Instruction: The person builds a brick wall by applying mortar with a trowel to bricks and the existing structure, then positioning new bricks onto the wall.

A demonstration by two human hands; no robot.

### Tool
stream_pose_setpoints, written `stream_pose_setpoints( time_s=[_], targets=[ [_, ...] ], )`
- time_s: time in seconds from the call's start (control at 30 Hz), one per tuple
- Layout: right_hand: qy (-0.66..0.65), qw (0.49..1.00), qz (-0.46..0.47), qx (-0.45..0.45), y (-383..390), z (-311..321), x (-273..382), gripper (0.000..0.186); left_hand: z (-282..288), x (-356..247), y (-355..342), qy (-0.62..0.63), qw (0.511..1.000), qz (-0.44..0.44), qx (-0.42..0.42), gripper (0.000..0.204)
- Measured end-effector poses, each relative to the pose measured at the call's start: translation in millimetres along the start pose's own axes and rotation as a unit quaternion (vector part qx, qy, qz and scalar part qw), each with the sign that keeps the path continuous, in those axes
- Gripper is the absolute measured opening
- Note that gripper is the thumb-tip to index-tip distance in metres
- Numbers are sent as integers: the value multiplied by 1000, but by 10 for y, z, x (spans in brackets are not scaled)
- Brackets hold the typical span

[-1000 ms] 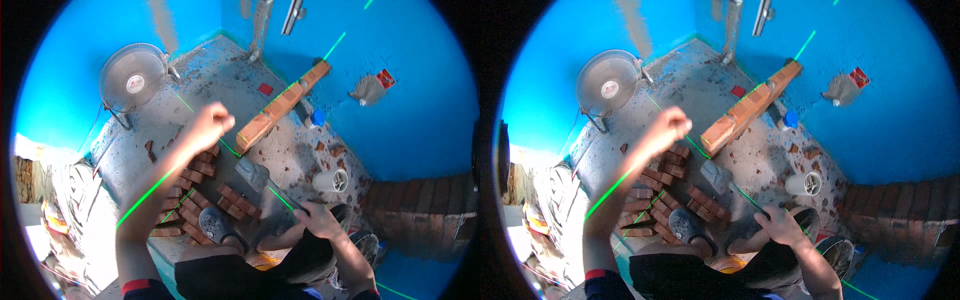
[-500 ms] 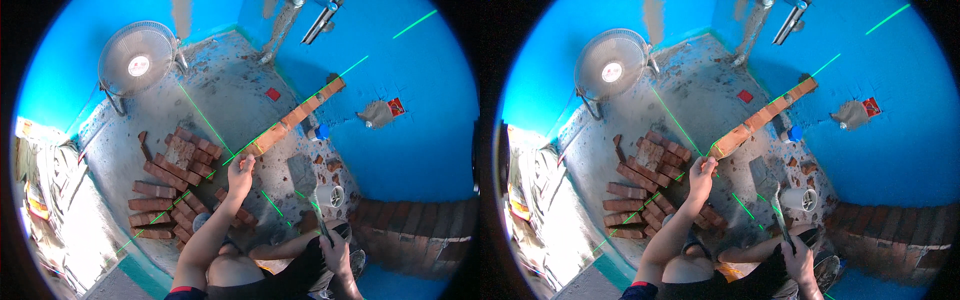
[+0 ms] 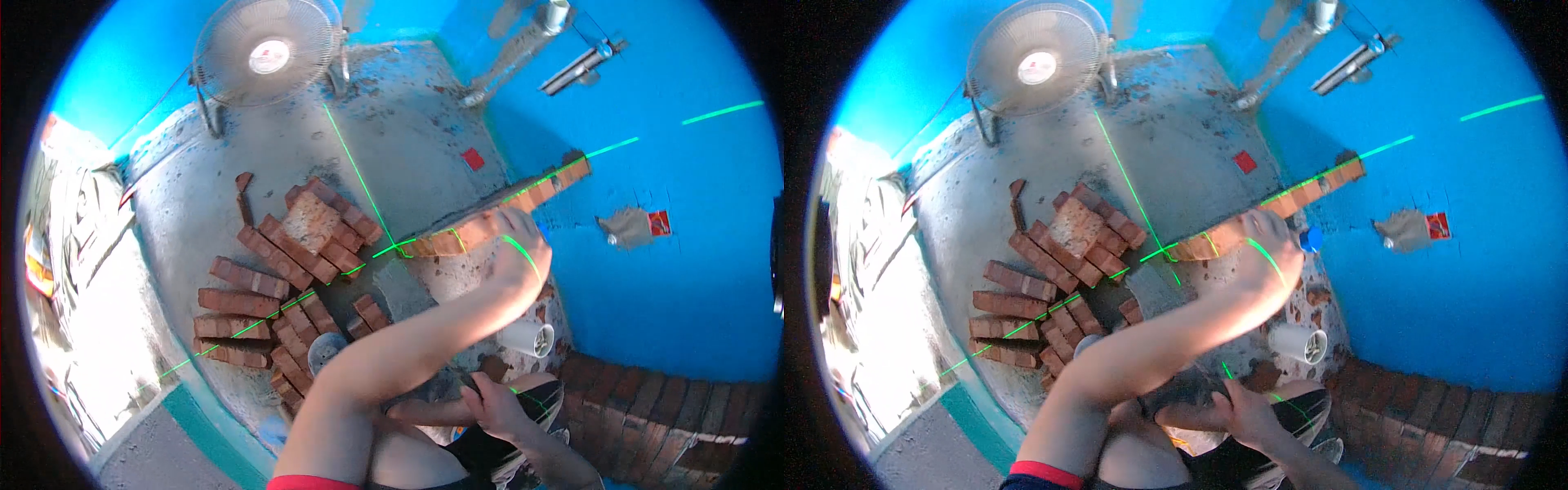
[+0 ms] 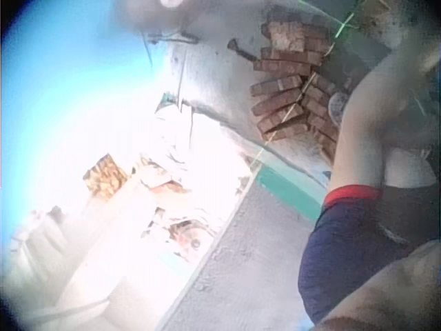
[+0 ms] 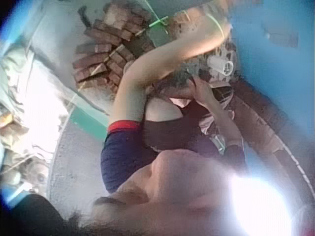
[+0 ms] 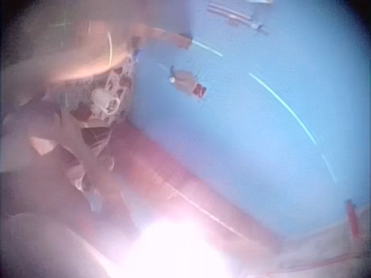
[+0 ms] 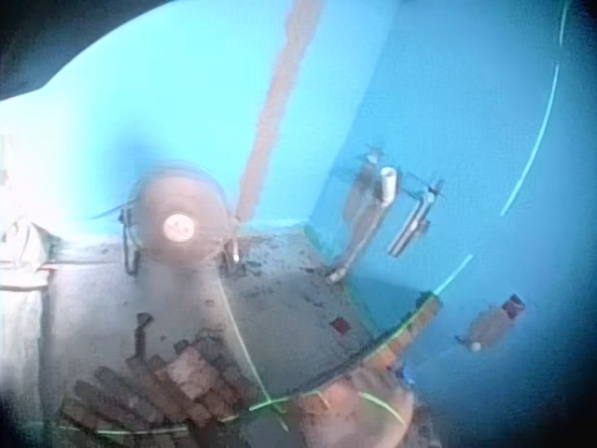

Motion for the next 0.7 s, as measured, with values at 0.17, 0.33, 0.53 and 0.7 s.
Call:
stream_pose_setpoints(
  time_s=[0.17, 0.33, 0.53, 0.7],
  targets=[
    [30, 995, 54, -79, -469, -44, 268, 39, -472, 151, 13, -100, 990, 48, 90, 41],
    [23, 997, 6, -67, -662, 86, 176, 36, -810, 84, -27, -96, 989, 89, 73, 36],
    [3, 995, -25, -101, -778, 285, 86, 35, -894, 80, -80, -41, 992, 89, 80, 37],
    [35, 997, -37, -64, -746, 262, 73, 33, -878, 80, -85, -68, 991, 92, 65, 38]
  ],
)
Point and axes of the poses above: each hand's wrist, its own y-axis away from the middle knuckle, its own z-axis out of the back of the hand, x = y × z, the point moved 8 cm from there along -y, towards the middle knuckle, and after that the axes turned 10 degrees about -x, right-handed, at the moved point
